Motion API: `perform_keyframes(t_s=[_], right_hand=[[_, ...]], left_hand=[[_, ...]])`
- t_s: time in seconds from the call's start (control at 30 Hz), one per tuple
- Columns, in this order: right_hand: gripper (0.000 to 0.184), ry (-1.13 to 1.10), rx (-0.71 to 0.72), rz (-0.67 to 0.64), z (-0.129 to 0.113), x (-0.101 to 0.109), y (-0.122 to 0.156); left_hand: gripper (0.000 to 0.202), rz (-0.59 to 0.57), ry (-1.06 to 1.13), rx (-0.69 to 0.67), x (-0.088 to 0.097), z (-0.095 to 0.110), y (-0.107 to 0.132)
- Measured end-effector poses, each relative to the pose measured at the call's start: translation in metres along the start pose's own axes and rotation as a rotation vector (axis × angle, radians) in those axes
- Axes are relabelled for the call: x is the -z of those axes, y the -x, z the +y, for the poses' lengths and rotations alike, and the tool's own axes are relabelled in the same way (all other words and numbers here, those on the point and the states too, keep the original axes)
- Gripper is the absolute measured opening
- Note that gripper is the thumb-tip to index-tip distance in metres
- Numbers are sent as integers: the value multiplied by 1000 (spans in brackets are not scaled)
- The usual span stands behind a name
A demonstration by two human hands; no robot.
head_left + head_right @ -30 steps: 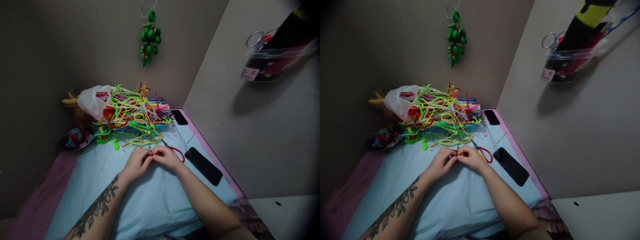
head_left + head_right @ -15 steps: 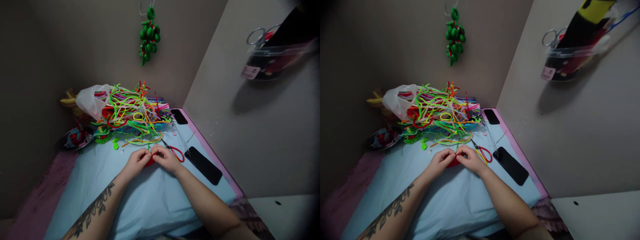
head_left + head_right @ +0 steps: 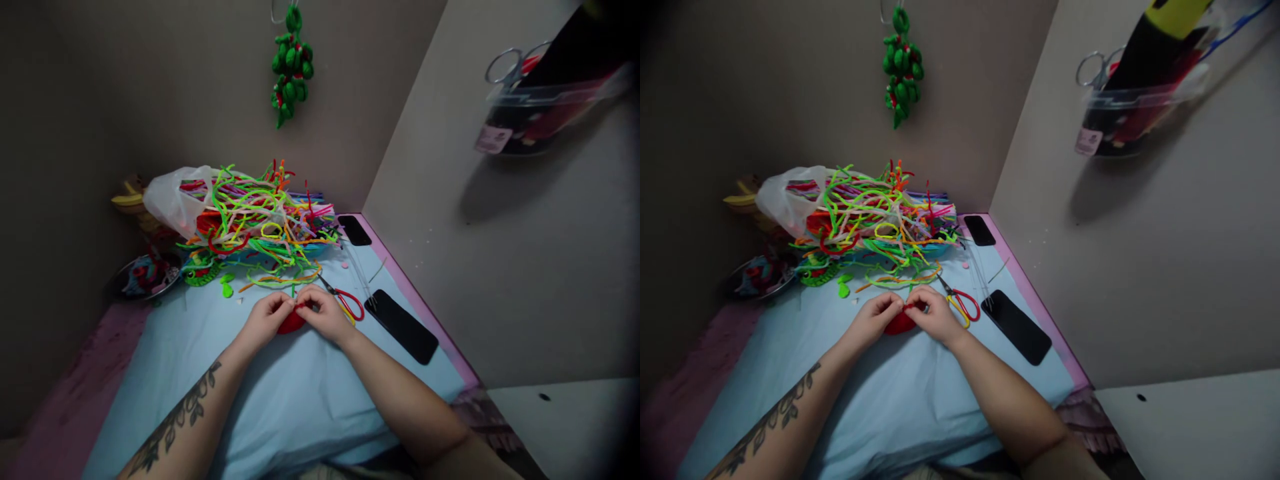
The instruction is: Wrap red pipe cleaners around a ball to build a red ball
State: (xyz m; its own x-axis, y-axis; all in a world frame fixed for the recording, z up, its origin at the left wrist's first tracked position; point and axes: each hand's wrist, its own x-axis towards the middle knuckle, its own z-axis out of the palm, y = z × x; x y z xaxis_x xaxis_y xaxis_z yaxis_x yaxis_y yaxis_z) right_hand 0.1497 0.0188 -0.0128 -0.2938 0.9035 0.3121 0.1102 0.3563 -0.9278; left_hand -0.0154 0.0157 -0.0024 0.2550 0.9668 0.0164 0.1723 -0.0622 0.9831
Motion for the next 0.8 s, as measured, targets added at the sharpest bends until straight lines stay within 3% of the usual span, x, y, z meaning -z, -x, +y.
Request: perform_keyframes(t_s=[0.2,0.3,0.47,0.63,0.8], right_hand=[[18,-261,-239,211,40,10,-13],[20,-259,-241,248,57,10,-17],[23,-170,-179,226,59,-1,-13],[20,-61,-157,263,51,-7,-9],[10,-15,-204,281,37,-11,-8]], left_hand=[[29,317,-224,-215,6,-13,-5],[31,424,-350,-272,7,-28,-10],[25,548,-293,-183,1,-42,-17],[17,603,-240,-160,-2,-33,-10],[20,746,-72,-42,-12,-26,0]])
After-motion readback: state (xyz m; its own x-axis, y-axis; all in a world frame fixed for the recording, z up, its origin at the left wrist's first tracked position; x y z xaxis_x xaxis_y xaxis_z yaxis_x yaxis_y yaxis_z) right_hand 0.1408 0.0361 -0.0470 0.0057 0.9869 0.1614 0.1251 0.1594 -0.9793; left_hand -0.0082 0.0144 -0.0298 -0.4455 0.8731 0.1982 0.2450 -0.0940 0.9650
